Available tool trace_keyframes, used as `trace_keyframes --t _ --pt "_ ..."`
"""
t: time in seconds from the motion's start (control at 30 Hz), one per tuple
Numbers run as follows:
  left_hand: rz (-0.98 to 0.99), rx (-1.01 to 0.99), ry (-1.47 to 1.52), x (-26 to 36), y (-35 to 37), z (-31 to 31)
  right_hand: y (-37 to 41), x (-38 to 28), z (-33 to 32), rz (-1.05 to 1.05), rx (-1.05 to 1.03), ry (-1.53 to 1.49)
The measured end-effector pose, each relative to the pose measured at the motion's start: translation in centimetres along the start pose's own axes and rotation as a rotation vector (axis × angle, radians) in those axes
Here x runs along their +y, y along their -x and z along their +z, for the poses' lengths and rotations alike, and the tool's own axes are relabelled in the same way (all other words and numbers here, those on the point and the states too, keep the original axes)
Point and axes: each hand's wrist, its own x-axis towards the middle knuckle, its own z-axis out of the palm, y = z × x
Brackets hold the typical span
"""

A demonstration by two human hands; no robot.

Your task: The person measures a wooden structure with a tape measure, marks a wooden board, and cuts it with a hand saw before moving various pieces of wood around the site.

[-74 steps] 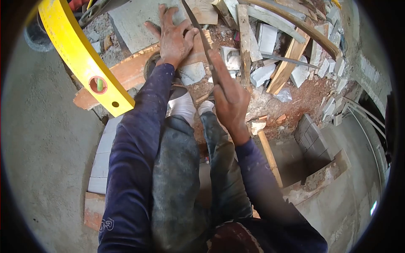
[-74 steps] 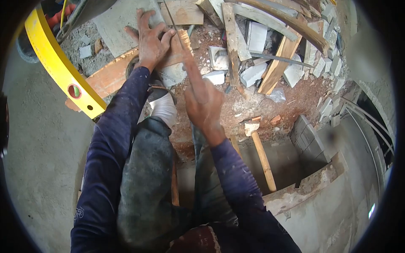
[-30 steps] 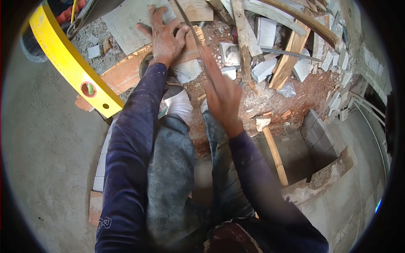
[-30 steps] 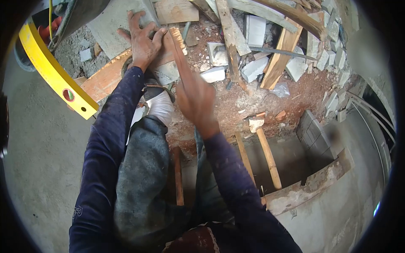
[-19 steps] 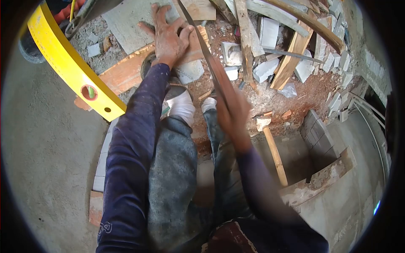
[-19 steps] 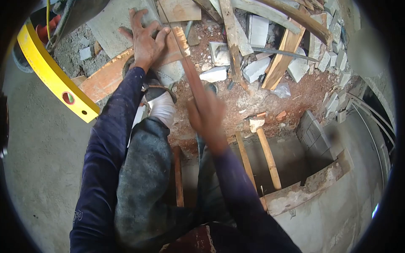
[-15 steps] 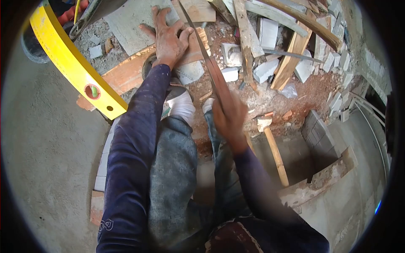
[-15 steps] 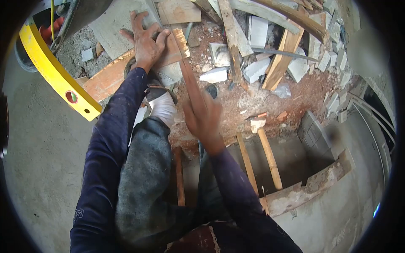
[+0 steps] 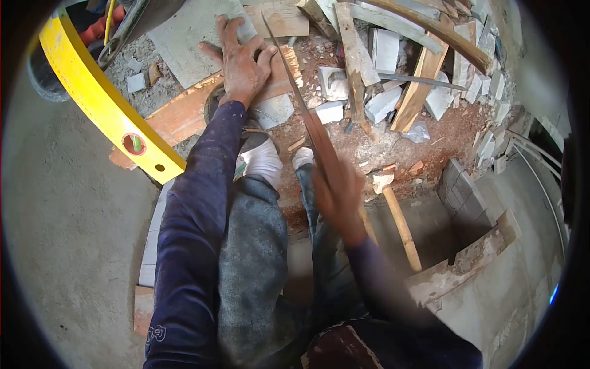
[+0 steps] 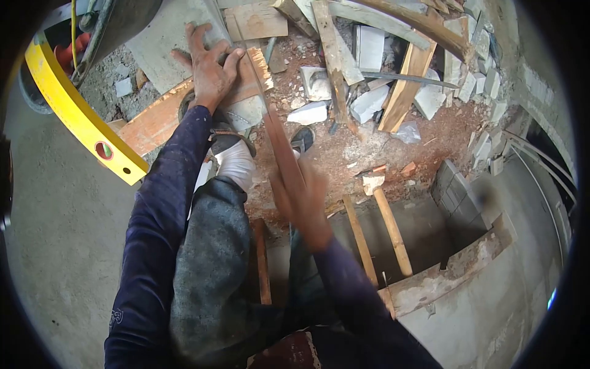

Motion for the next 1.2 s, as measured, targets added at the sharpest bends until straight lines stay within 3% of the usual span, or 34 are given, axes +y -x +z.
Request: trace_keyframes --t 0.07,0.17,0.3,0.33,0.4,0.43,0.53,0.6,0.67,0.73,0.8,0.9,0.97,1.0,1.07,1.13,1.2 --pt "-0.013 -0.002 0.006 -0.1 0.9 -0.3 2.8 -3.4 -6.7 0.367 -0.260 -0.181" --pt "-0.013 -0.016 0.004 -0.2 0.4 -0.2 2.3 -4.8 -8.6 0.505 -0.450 -0.192" --pt "0.031 0.032 -0.018 -0.4 0.6 0.0 -2.4 3.3 4.8 -0.144 0.068 0.038" --pt "0.041 0.052 -0.038 -0.8 0.0 -0.4 -3.3 3.1 5.1 -0.165 0.087 0.025" --pt "0.002 0.002 -0.017 0.0 0.4 -0.4 -3.3 2.7 4.0 -0.053 0.011 0.026" --pt "0.008 0.012 -0.004 0.5 -0.1 0.0 -0.4 2.4 2.6 -0.089 0.150 0.035" --pt "-0.024 -0.013 0.006 0.1 0.4 -0.3 3.3 -3.7 -8.3 0.251 -0.287 -0.098" --pt "-0.052 -0.049 0.017 -0.2 0.4 -0.4 3.7 -4.2 -9.1 0.314 -0.400 -0.083" --pt "-0.036 -0.018 -0.004 0.2 0.4 -0.3 1.2 -3.9 -6.2 0.275 -0.299 -0.124" --pt "-0.014 -0.016 0.006 -0.1 0.9 0.2 -1.5 1.1 1.7 0.061 -0.031 -0.095" --pt "0.031 0.018 -0.018 -0.8 0.0 -0.3 -5.1 1.4 4.8 0.100 0.081 -0.193" --pt "-0.014 -0.004 -0.006 0.2 -0.1 -0.1 0.1 -0.4 -0.4 0.077 0.051 -0.092" --pt "-0.046 -0.036 0.001 0.2 0.6 -0.4 3.9 -3.2 -6.8 0.277 -0.234 -0.063" --pt "-0.055 -0.043 0.002 0.1 0.4 -0.4 2.7 -4.4 -8.0 0.272 -0.234 -0.062" --pt "-0.051 -0.031 0.002 -0.2 0.5 -0.4 0.7 -6.5 -9.5 0.636 -0.446 -0.207" --pt "-0.040 -0.031 0.020 -0.2 0.9 -0.1 1.9 -2.0 -2.3 0.197 -0.171 -0.027" --pt "-0.019 0.007 0.024 -0.5 0.7 -0.2 1.8 7.8 9.9 -0.163 0.065 0.290"
